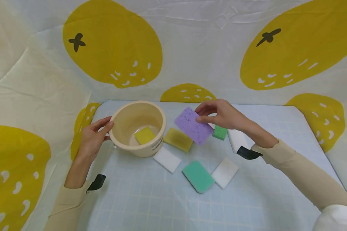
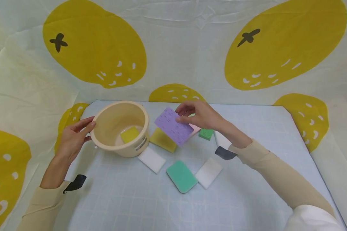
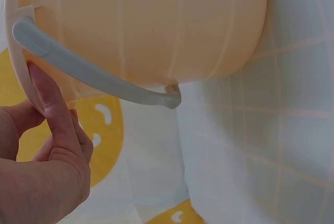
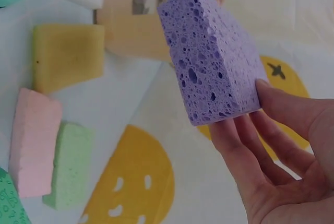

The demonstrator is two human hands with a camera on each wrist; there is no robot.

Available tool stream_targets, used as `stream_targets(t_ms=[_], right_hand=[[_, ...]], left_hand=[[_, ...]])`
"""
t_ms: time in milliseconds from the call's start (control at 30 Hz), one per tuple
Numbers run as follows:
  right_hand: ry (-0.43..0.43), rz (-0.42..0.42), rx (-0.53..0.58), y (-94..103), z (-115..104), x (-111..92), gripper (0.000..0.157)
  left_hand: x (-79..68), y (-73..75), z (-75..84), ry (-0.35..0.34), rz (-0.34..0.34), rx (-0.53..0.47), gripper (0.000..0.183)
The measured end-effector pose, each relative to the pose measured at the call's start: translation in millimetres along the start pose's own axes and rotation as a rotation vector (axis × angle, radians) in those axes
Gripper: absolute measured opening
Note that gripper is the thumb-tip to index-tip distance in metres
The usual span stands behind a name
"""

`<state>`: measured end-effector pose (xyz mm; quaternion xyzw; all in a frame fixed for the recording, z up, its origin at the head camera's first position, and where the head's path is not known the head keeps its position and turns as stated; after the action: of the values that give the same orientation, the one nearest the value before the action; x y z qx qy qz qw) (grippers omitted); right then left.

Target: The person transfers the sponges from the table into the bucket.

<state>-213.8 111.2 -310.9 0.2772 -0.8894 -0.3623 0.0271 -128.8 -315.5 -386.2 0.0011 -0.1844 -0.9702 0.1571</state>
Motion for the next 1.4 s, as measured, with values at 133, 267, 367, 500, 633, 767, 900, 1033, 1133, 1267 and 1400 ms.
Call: stream_targets(t_ms=[133,267,367,500,633,767,900,1033,1133,1267,1400], right_hand=[[0.008,0.010,-0.014,3.6,-11.5,5.5,0.032],[0.036,0.015,-0.001,4.7,-20.6,12.0,0.031],[0.060,0.022,0.018,4.0,-27.3,16.1,0.029],[0.071,0.026,0.044,2.2,-35.6,22.2,0.029],[0.084,0.010,0.083,-0.6,-43.2,30.2,0.028],[0.103,-0.010,0.116,-5.4,-50.5,39.9,0.027],[0.113,-0.019,0.126,-9.4,-56.8,48.2,0.028],[0.114,-0.016,0.117,-12.0,-62.8,54.0,0.029],[0.108,-0.015,0.107,-16.3,-67.4,60.3,0.029],[0.113,-0.022,0.101,-25.3,-74.0,71.6,0.028],[0.131,-0.039,0.101,-35.2,-79.6,83.4,0.027]], left_hand=[[-0.8,0.8,0.2,-0.040,0.001,-0.069,0.060],[-0.6,0.9,0.3,-0.053,-0.002,-0.098,0.060],[0.0,0.3,-1.0,-0.047,-0.013,-0.073,0.061],[-0.9,-0.4,-1.4,-0.032,-0.013,-0.057,0.061],[-2.3,-0.2,-1.8,-0.025,-0.011,-0.066,0.062],[-3.0,0.3,-2.1,-0.029,-0.010,-0.080,0.062],[-2.8,-0.7,-1.2,-0.016,-0.004,-0.058,0.061],[-1.0,-3.2,0.4,-0.003,-0.011,-0.028,0.061],[-0.3,-3.8,1.4,-0.005,-0.017,-0.018,0.062],[-0.9,-2.3,2.1,-0.011,-0.020,-0.030,0.062],[-1.5,-0.5,2.1,-0.011,-0.017,-0.040,0.062]])
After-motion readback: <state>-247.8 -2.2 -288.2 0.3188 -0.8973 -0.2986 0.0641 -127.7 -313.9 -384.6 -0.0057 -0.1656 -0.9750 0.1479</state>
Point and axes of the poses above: each hand's wrist, its own x-axis towards the middle knuckle, its own y-axis out of the back of the hand, z = x × y, the point moved 2 cm from there along x, towards the middle knuckle, and after that the axes turned 14 degrees about -y, right-handed, at the moved point
